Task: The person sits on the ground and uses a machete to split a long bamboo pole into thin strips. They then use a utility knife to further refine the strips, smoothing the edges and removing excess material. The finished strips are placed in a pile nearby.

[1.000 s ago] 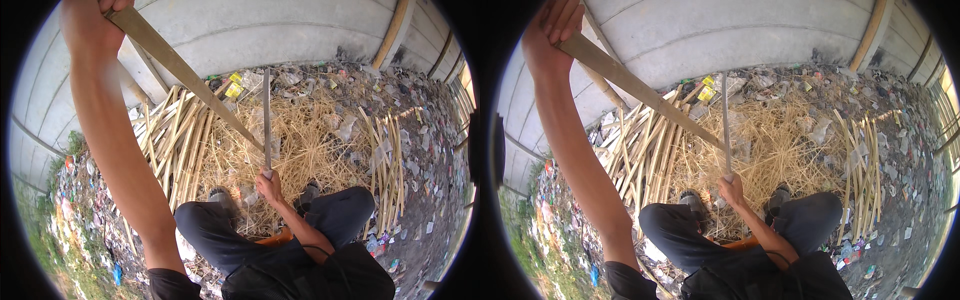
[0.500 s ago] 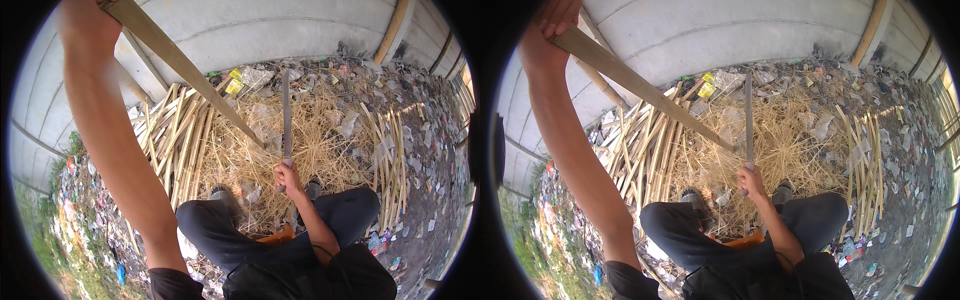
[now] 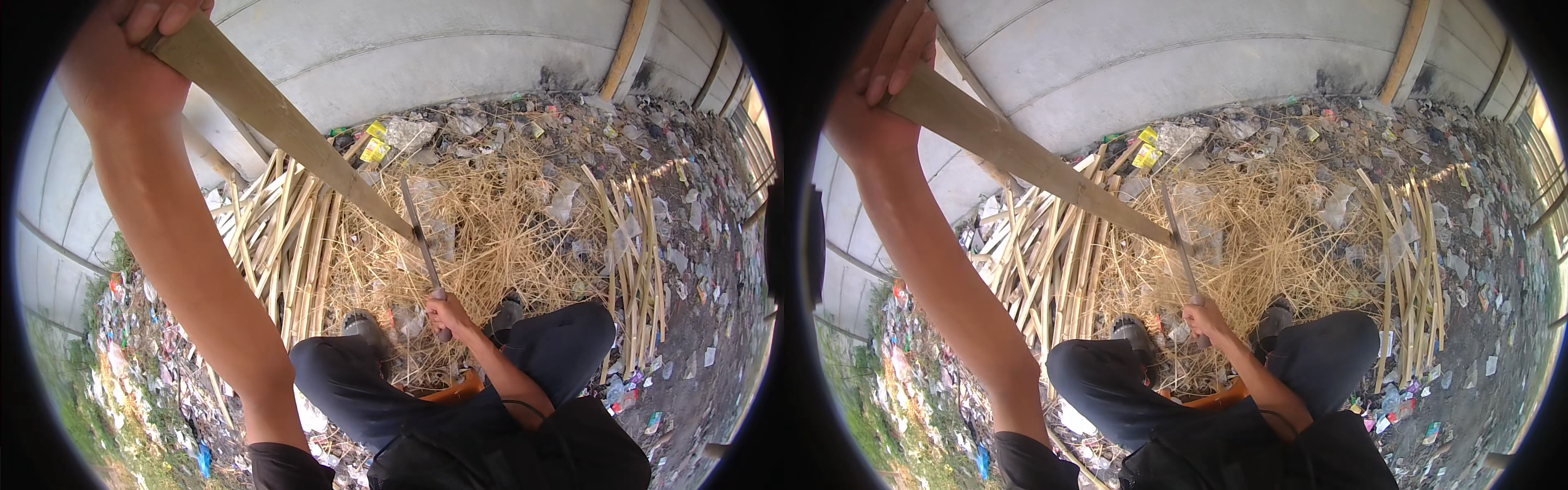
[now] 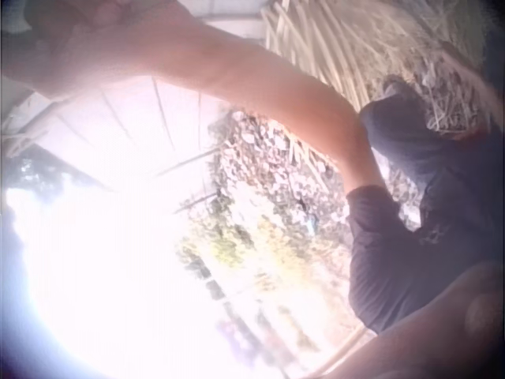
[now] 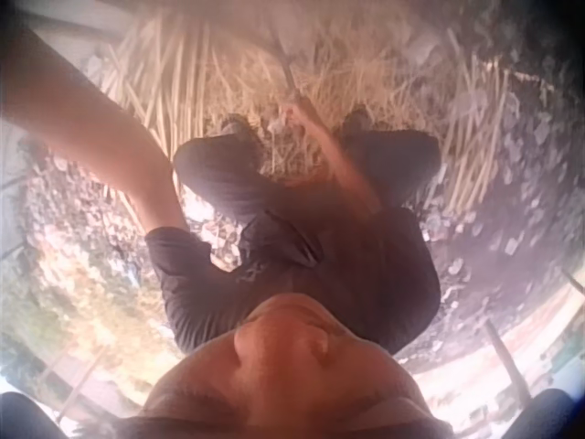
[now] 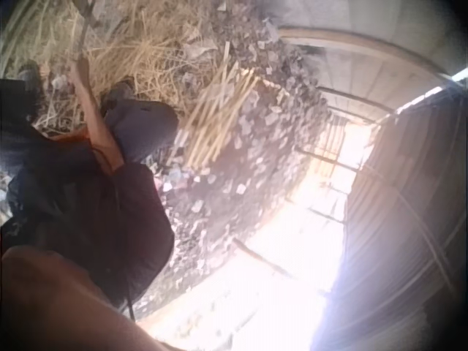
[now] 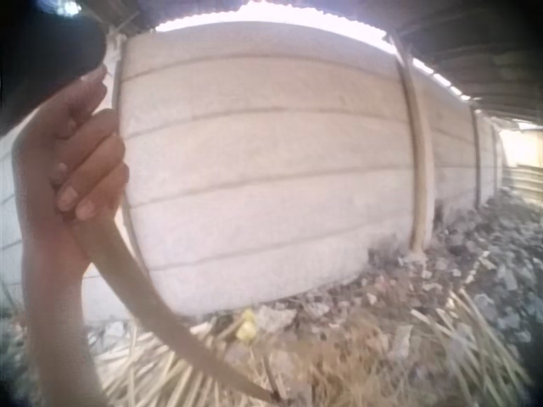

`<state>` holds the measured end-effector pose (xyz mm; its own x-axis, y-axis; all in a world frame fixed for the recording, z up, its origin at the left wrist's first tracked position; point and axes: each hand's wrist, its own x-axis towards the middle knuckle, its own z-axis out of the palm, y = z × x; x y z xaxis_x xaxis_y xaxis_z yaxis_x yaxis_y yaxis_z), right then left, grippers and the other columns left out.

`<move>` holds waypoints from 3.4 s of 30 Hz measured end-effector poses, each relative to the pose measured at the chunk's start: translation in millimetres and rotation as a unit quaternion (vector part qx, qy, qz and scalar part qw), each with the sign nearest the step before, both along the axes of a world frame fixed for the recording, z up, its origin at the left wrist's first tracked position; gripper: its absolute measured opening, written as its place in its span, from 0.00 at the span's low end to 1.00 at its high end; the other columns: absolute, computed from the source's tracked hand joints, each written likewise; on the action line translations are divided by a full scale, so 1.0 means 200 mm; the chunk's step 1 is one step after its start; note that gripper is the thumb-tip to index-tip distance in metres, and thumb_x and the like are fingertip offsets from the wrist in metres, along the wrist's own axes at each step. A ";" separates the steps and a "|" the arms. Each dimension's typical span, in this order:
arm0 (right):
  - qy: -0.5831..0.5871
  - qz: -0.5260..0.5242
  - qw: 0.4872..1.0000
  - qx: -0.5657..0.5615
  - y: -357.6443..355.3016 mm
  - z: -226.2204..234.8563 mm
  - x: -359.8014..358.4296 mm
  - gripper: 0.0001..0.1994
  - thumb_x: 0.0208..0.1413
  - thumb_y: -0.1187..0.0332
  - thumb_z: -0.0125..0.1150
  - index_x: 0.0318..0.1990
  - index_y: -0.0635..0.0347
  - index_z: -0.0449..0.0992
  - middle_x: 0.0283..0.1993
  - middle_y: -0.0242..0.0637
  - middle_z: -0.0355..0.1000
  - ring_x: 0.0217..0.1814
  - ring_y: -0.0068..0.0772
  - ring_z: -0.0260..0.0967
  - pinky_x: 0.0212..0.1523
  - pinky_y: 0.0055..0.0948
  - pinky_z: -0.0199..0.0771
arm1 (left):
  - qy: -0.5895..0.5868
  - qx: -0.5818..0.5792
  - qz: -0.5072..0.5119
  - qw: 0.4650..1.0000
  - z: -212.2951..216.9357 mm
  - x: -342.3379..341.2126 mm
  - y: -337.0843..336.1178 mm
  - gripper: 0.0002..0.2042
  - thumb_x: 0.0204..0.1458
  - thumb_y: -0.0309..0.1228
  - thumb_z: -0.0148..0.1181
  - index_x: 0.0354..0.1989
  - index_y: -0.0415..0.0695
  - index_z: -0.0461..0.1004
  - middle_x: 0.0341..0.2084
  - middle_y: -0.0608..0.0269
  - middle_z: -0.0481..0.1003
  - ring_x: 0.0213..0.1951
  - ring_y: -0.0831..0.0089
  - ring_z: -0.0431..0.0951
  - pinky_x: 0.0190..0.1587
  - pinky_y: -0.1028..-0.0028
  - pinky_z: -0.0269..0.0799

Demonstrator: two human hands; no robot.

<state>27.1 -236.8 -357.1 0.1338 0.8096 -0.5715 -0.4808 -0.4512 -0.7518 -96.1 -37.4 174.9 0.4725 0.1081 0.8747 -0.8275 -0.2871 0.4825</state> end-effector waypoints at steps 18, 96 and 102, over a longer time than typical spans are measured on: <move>-0.047 -0.047 0.994 0.084 0.09 0.12 0.02 0.10 0.58 0.74 0.55 0.25 0.55 0.65 0.16 0.25 0.60 0.13 0.17 0.55 0.15 0.28 0.58 | -0.061 -0.065 0.044 0.995 -0.06 0.02 -0.02 0.15 0.72 0.33 0.46 0.29 0.48 0.69 0.09 0.76 0.58 0.09 0.84 0.60 0.09 0.81 0.63; -0.041 -0.118 0.976 0.179 0.11 0.12 0.16 0.12 0.58 0.75 0.57 0.23 0.55 0.64 0.16 0.27 0.60 0.13 0.20 0.56 0.15 0.28 0.61 | -0.090 -0.146 0.235 0.957 -0.07 -0.08 0.04 0.16 0.69 0.34 0.51 0.24 0.54 0.63 0.08 0.79 0.56 0.08 0.86 0.55 0.08 0.82 0.53; 0.000 -0.079 0.957 0.279 0.12 0.28 0.09 0.13 0.59 0.77 0.55 0.23 0.55 0.64 0.16 0.26 0.60 0.13 0.17 0.54 0.15 0.26 0.58 | -0.083 -0.158 0.128 0.976 -0.06 -0.07 -0.02 0.17 0.71 0.35 0.50 0.24 0.53 0.64 0.08 0.78 0.56 0.07 0.84 0.55 0.08 0.81 0.55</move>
<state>45.1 -213.5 -300.3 0.2786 0.9587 -0.0567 -0.5105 0.0978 -0.8543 -110.5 -42.1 163.4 0.2485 0.4809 0.8408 -0.8224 -0.3538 0.4454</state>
